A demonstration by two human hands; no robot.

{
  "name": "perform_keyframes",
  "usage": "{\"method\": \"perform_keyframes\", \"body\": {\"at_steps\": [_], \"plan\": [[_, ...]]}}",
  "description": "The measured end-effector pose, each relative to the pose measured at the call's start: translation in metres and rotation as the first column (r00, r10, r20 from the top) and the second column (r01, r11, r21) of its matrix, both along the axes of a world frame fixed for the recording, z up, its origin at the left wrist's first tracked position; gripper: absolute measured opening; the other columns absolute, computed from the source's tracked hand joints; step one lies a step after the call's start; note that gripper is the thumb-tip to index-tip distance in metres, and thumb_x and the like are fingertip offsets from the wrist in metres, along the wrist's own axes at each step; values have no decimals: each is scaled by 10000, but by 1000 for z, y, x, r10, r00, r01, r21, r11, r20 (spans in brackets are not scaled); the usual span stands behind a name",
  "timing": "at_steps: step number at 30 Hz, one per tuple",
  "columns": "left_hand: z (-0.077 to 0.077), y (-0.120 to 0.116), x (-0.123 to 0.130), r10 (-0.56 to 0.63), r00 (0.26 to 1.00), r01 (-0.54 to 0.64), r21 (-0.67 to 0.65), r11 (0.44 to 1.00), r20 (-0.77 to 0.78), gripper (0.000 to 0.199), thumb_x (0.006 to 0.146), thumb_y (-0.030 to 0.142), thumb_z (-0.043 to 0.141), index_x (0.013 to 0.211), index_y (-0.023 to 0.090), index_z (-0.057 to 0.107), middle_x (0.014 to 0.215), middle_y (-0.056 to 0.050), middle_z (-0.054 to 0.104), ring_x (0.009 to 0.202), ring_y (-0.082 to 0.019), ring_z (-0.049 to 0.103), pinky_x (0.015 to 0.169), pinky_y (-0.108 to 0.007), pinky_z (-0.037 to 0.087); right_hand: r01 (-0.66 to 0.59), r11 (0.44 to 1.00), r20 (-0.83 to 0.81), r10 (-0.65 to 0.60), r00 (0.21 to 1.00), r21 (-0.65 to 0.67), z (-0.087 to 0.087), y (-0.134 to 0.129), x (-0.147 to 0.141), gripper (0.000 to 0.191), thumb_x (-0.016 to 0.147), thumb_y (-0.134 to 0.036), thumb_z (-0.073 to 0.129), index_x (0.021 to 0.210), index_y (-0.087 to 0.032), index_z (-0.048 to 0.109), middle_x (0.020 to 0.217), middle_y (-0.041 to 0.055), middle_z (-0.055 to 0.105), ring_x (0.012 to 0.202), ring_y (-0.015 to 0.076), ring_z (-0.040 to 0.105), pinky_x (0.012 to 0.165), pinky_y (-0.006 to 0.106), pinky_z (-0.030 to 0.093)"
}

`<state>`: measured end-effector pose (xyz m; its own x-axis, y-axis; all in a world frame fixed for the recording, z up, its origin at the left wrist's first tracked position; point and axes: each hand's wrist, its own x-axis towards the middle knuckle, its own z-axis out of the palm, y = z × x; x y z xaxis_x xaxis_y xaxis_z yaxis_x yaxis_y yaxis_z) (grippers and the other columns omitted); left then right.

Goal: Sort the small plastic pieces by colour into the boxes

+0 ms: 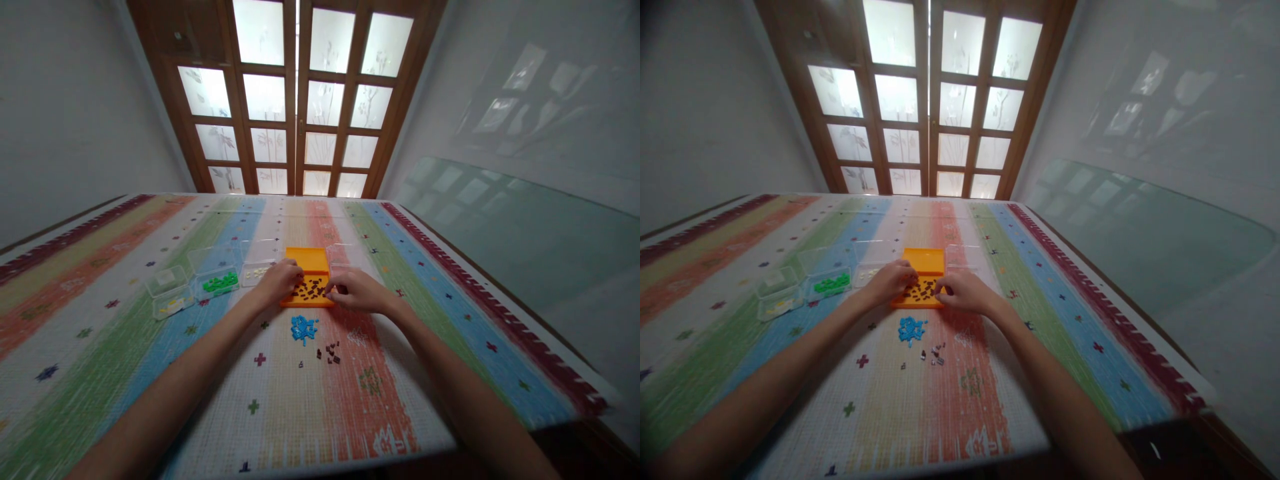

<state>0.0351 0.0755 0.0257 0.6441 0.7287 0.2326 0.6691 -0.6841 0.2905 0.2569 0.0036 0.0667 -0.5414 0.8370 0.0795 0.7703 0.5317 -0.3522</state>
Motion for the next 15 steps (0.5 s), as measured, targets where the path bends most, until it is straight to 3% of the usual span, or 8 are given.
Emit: {"method": "perform_keyframes", "body": {"at_steps": [15], "plan": [[-1, 5, 3, -19, 997, 21, 21, 1000, -69, 221, 831, 94, 574, 826, 178, 778, 786, -84, 637, 810, -198, 591, 718, -278, 465, -30, 995, 43, 34, 999, -94, -7, -33, 16, 184, 866, -189, 569, 903, -180, 749, 694, 16, 672, 598, 112, 526, 586, 232, 297]]}}
